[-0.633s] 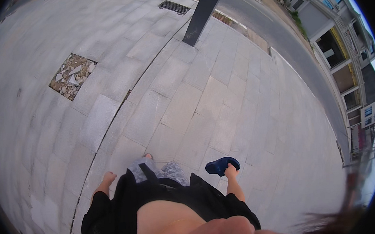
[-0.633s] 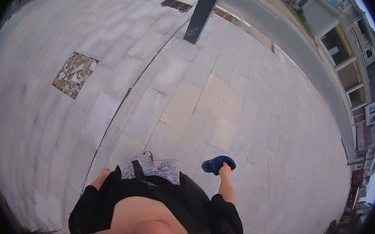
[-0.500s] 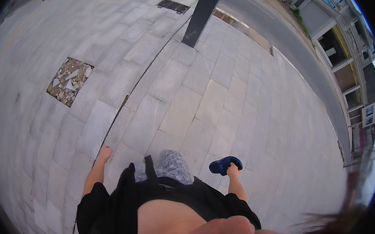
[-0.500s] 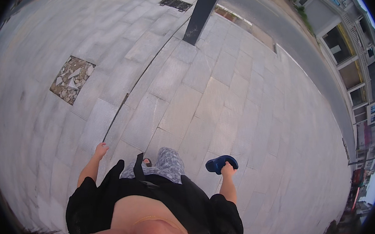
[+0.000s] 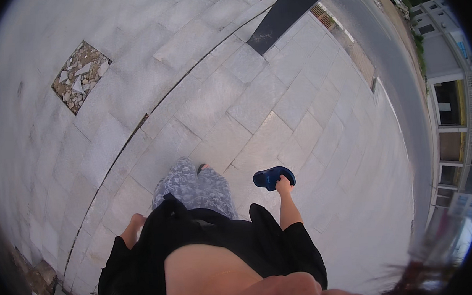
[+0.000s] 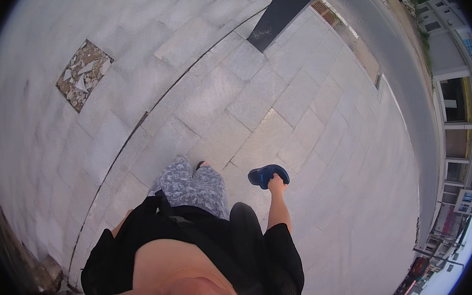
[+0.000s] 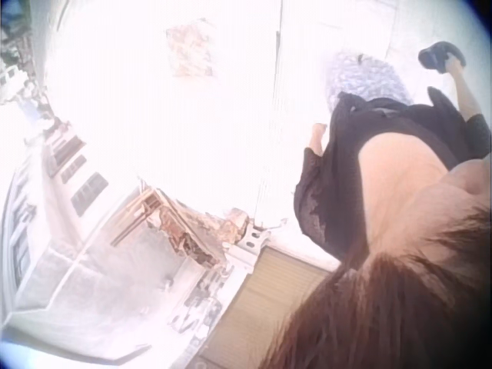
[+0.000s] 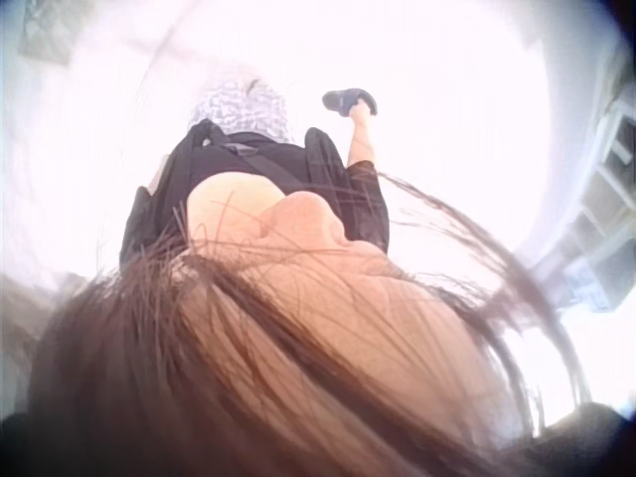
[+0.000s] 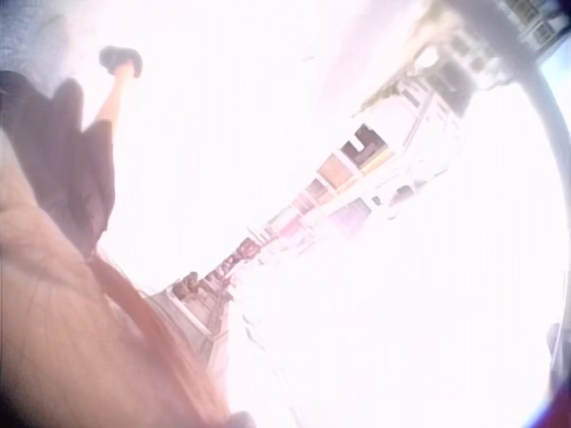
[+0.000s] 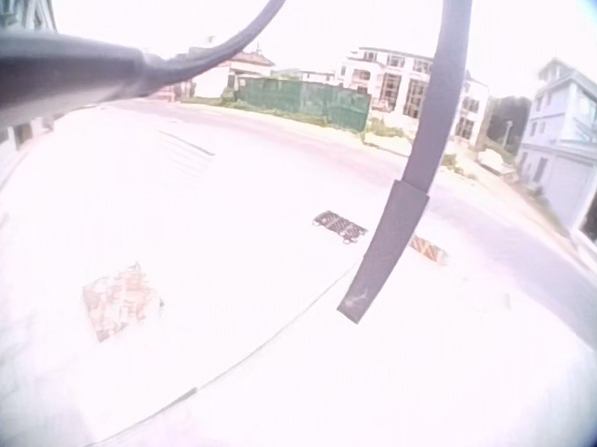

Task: The person washes several pairs of sandals in an outdoor sink, scrubbing them with a small brush under running water.

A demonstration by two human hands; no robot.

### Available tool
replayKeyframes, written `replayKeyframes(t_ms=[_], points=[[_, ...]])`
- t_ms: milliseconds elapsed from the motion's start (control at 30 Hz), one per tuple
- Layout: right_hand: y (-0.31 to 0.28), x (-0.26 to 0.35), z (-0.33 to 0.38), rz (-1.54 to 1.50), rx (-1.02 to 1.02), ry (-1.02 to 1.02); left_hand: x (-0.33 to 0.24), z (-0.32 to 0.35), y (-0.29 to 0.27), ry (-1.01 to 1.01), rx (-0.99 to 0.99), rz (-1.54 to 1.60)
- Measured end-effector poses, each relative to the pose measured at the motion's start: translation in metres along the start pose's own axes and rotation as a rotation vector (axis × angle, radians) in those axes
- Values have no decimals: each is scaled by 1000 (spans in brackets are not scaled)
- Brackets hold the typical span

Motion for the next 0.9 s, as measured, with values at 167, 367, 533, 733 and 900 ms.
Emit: replayKeyframes(t_ms=[167,367,533,733,900], points=[[-107,65,-157,75,-32,-122,-70,3,39,-118,75,120],[-211,124,-322,129,-96,-170,-209,-38,35,-181,-36,360],[-232,194,-451,170,-81,-254,-269,-2,37,-323,-139,614],[-228,264,-605,308,-70,-344,-224,73,150,-768,-56,758],[-199,316,-746,343,-22,-419,-336,149,238,-994,166,637]])
Point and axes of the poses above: each hand's wrist, its own z-axis away from the middle knuckle, its own y-axis out of the palm, x = y × z, the point moved 4 cm from there along -z, towards the middle knuckle, and after that the axes turned 9 degrees about -y, right-handed, at the moved point
